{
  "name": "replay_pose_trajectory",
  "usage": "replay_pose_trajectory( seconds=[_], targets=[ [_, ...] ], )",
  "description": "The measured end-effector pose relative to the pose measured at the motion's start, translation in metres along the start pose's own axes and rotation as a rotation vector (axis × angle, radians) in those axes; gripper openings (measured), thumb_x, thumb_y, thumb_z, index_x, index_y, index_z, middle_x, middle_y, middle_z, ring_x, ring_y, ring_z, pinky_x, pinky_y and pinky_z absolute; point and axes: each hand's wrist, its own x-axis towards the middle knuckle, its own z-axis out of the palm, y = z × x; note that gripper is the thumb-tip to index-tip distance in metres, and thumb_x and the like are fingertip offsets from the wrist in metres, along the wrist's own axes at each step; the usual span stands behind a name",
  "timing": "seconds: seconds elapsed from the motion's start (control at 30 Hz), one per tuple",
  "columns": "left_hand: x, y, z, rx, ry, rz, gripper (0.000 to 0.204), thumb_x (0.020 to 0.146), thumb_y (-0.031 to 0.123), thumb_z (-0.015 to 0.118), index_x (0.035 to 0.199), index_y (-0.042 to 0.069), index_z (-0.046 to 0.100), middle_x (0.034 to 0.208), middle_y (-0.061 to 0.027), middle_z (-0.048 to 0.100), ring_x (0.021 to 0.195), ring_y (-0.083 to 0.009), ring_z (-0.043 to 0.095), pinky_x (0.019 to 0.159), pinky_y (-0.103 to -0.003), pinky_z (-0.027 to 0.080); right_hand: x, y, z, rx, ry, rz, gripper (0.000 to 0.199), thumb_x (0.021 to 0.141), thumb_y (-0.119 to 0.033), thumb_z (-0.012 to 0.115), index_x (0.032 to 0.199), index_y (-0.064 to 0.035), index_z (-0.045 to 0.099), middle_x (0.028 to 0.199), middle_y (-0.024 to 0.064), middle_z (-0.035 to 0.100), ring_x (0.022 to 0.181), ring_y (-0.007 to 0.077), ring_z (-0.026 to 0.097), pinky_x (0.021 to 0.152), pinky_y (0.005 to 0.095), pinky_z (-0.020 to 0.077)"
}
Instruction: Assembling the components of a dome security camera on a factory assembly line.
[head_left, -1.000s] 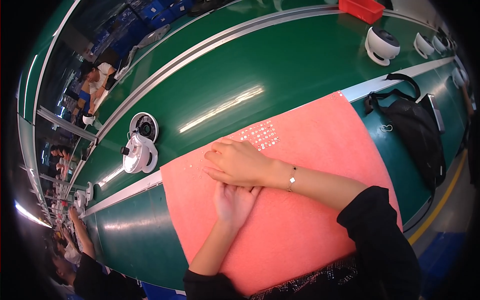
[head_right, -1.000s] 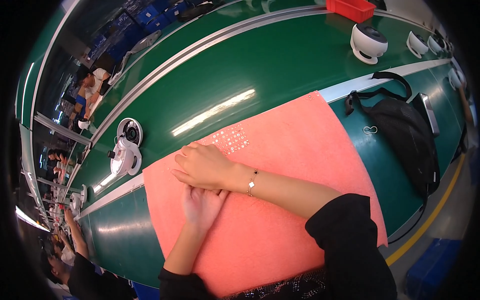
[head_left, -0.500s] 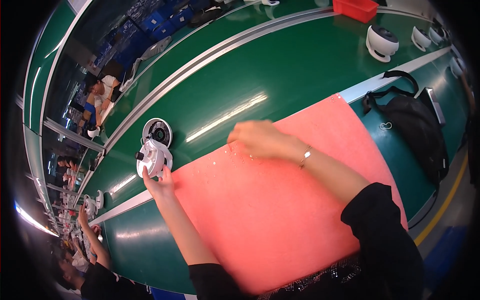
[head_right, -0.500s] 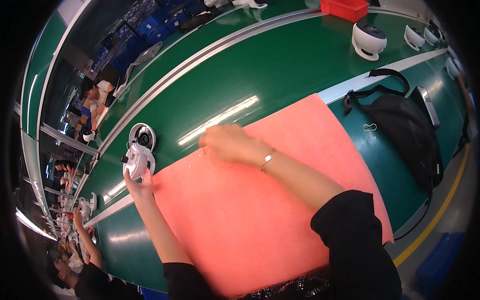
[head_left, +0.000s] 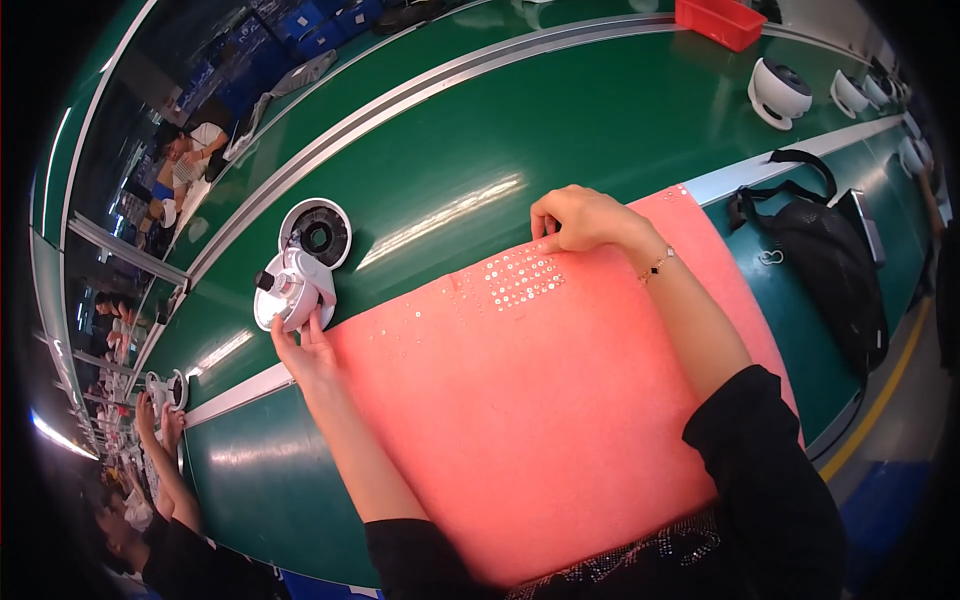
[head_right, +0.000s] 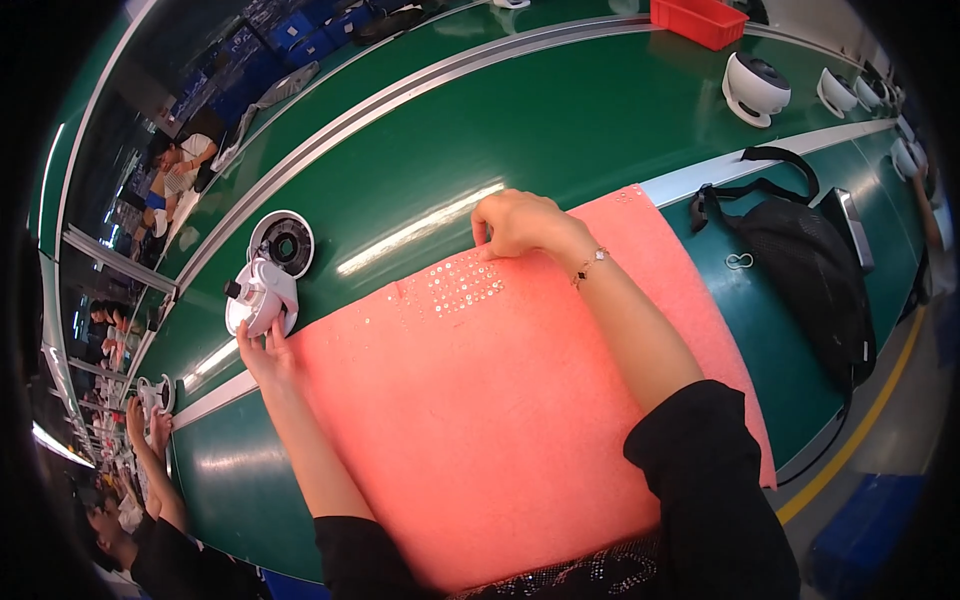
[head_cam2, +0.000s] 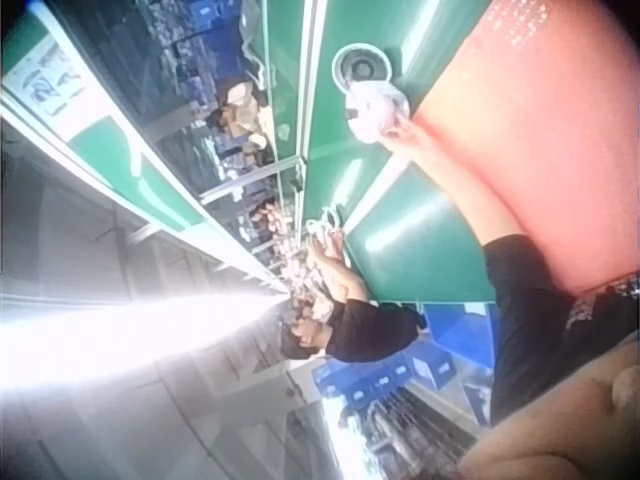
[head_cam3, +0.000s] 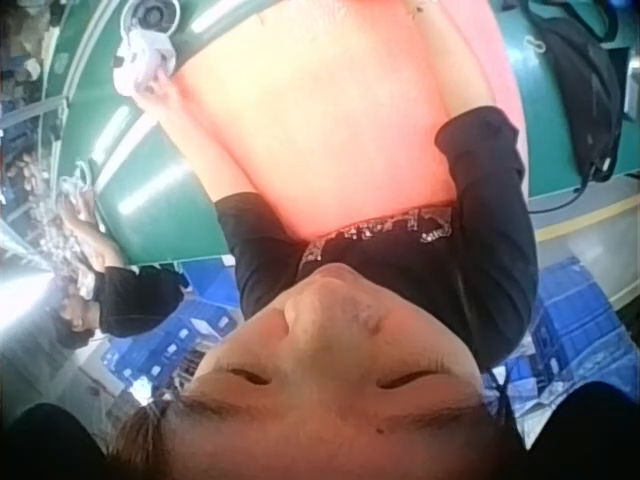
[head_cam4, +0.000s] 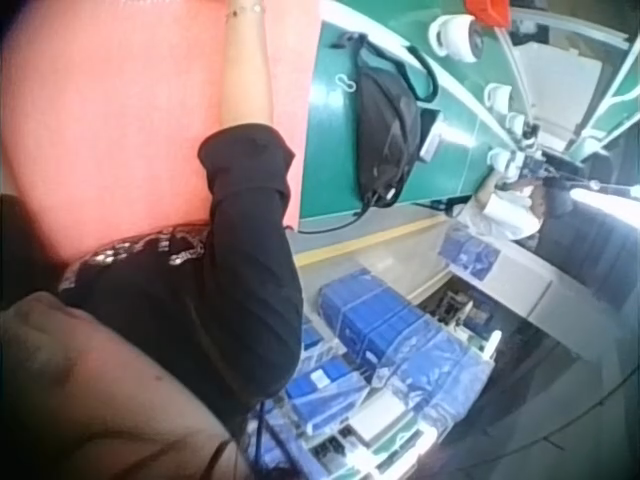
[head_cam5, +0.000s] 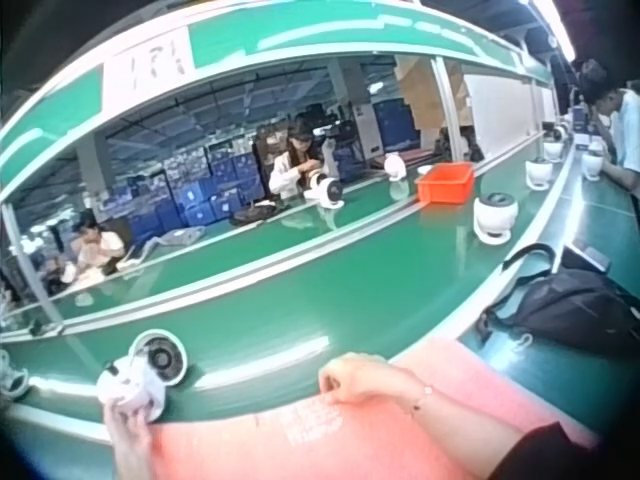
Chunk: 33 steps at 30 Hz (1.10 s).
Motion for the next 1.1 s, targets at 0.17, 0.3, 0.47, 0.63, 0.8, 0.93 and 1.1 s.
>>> replay_pose_trajectory(
  seconds=[0.17,0.3,0.47,0.63,0.8,0.93,1.1],
  targets=[
    [-0.016,0.014,0.019,0.097,-0.098,-0.009,0.057,0.082,0.025,0.059,0.122,-0.006,0.033,0.124,-0.0127,0.037,0.118,-0.0323,0.042,0.095,-0.040,0.046,0.003,0.011,0.003,0.077,0.035,-0.095,0.015,0.070,-0.015,0.072,0.079,-0.0064,0.064,0.073,0.0046,0.061,0.073,0.0173,0.058,0.062,0.0315,0.0456],
    [-0.027,0.020,0.034,0.122,-0.111,-0.022,0.059,0.083,0.030,0.058,0.122,-0.006,0.033,0.124,-0.0139,0.038,0.117,-0.0317,0.043,0.092,-0.037,0.049,0.006,0.016,0.004,0.205,0.009,-0.143,0.013,0.070,-0.013,0.071,0.077,-0.0040,0.064,0.074,0.0058,0.063,0.070,0.0164,0.059,0.061,0.0306,0.0459],
    [-0.031,0.029,0.040,0.065,-0.194,-0.136,0.062,0.082,0.036,0.057,0.122,-0.005,0.034,0.121,-0.0160,0.041,0.112,-0.0283,0.047,0.086,-0.032,0.051,0.008,0.015,0.008,0.109,0.054,-0.129,0.013,0.070,-0.013,0.071,0.077,-0.0044,0.064,0.074,0.0058,0.063,0.071,0.0168,0.059,0.061,0.0309,0.0461],
    [-0.045,0.035,0.054,0.086,-0.228,-0.158,0.061,0.082,0.039,0.058,0.117,-0.007,0.038,0.115,-0.0171,0.046,0.102,-0.0249,0.054,0.079,-0.029,0.054,0.005,0.008,0.007,0.063,0.048,-0.108,0.014,0.069,-0.015,0.071,0.077,-0.0056,0.064,0.075,0.0052,0.063,0.073,0.0168,0.059,0.062,0.0312,0.0463],
    [-0.063,0.043,0.070,0.145,-0.242,-0.131,0.057,0.081,0.041,0.057,0.109,-0.007,0.046,0.100,-0.0168,0.057,0.082,-0.0229,0.062,0.070,-0.027,0.057,0.004,0.001,0.006,-0.014,0.017,0.016,0.020,0.066,-0.021,0.071,0.083,-0.0135,0.063,0.089,0.0040,0.064,0.090,0.0221,0.059,0.073,0.0348,0.0479],
    [-0.076,0.050,0.086,0.243,-0.183,-0.184,0.046,0.081,0.046,0.054,0.094,0.001,0.057,0.076,-0.0059,0.063,0.056,-0.0136,0.060,0.048,-0.019,0.049,-0.008,-0.008,-0.003,-0.063,0.033,-0.005,0.019,0.069,-0.017,0.067,0.087,-0.0128,0.062,0.089,0.0052,0.062,0.089,0.0232,0.060,0.074,0.0356,0.0478],
    [-0.078,0.057,0.073,0.448,-0.301,-0.199,0.044,0.081,0.049,0.051,0.089,0.006,0.060,0.065,-0.0006,0.058,0.045,-0.0041,0.045,0.039,-0.015,0.036,-0.043,-0.073,-0.023,0.138,0.495,-0.574,0.021,0.071,-0.011,0.066,0.089,-0.0063,0.056,0.093,0.0059,0.054,0.084,0.0223,0.052,0.073,0.0331,0.0429]
  ],
)
